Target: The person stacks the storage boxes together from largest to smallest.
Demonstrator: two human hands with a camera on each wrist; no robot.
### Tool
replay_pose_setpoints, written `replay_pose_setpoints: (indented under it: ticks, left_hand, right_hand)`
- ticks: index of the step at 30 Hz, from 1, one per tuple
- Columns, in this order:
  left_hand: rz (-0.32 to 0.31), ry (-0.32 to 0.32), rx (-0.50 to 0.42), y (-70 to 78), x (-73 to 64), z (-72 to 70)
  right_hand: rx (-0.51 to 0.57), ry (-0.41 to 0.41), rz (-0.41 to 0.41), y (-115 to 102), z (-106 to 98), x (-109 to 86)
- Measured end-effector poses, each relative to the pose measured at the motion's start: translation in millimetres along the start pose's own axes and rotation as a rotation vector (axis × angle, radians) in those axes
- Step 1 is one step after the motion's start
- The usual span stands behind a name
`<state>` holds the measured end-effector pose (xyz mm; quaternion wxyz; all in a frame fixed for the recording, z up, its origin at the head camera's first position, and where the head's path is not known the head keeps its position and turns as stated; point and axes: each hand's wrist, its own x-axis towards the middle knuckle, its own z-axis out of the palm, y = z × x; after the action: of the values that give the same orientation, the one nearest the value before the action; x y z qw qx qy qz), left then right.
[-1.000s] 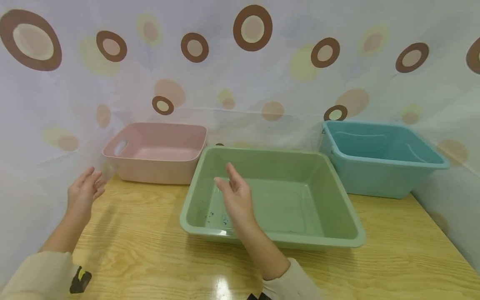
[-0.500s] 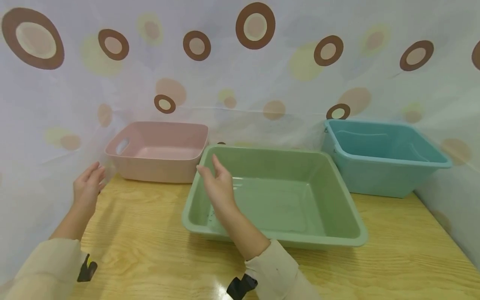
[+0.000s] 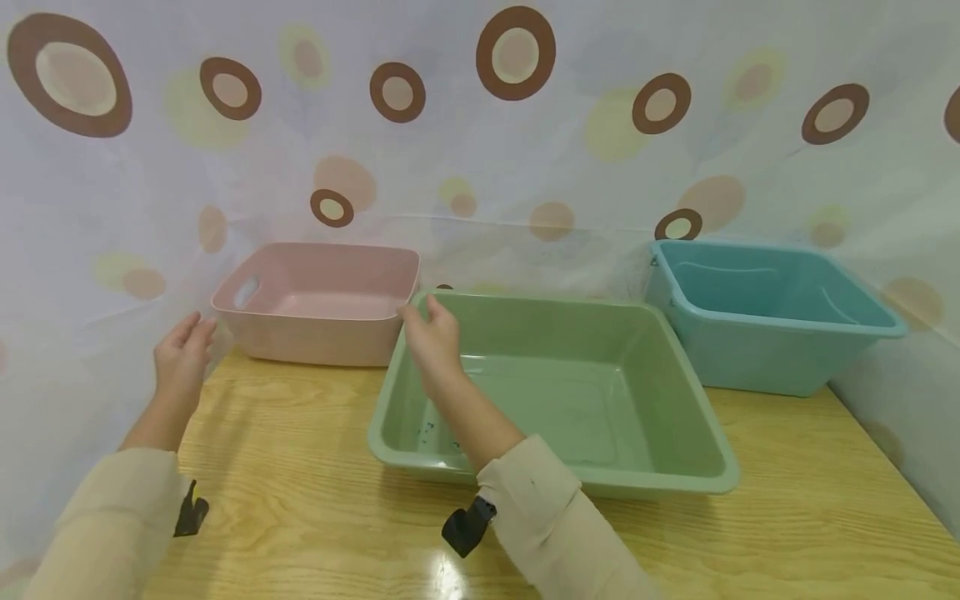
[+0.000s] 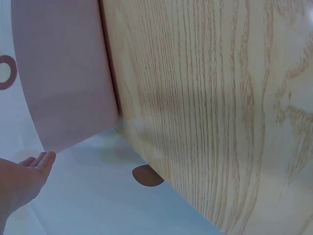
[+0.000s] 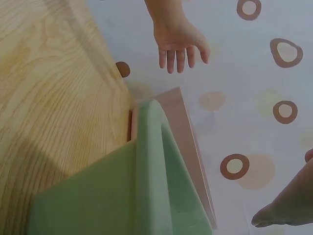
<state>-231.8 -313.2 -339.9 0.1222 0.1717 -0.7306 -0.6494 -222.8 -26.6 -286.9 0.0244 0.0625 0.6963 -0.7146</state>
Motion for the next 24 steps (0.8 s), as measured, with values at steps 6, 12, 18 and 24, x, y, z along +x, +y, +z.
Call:
replay_pose_setpoints:
  ticks: [6, 12, 18, 24]
  left_hand:
    - [0.029, -0.008, 0.069, -1.9, 7.8, 1.8]
    - [-0.010, 0.063, 0.091, -4.9, 15.2, 2.2]
    - [-0.017, 0.120, 0.106, -7.3, 20.0, 7.9]
    - [-0.042, 0.099, 0.152, -9.5, 24.5, 14.7]
  right_hand:
    - [-0.008, -0.004, 0.032, -0.5, 4.9, 14.2]
    - [-0.010, 0.011, 0.101, 7.9, 4.9, 28.5]
    - [-0.042, 0.031, 0.108, 12.3, 4.8, 38.8]
    - [-0.122, 0.034, 0.041, 10.1, 2.1, 46.8]
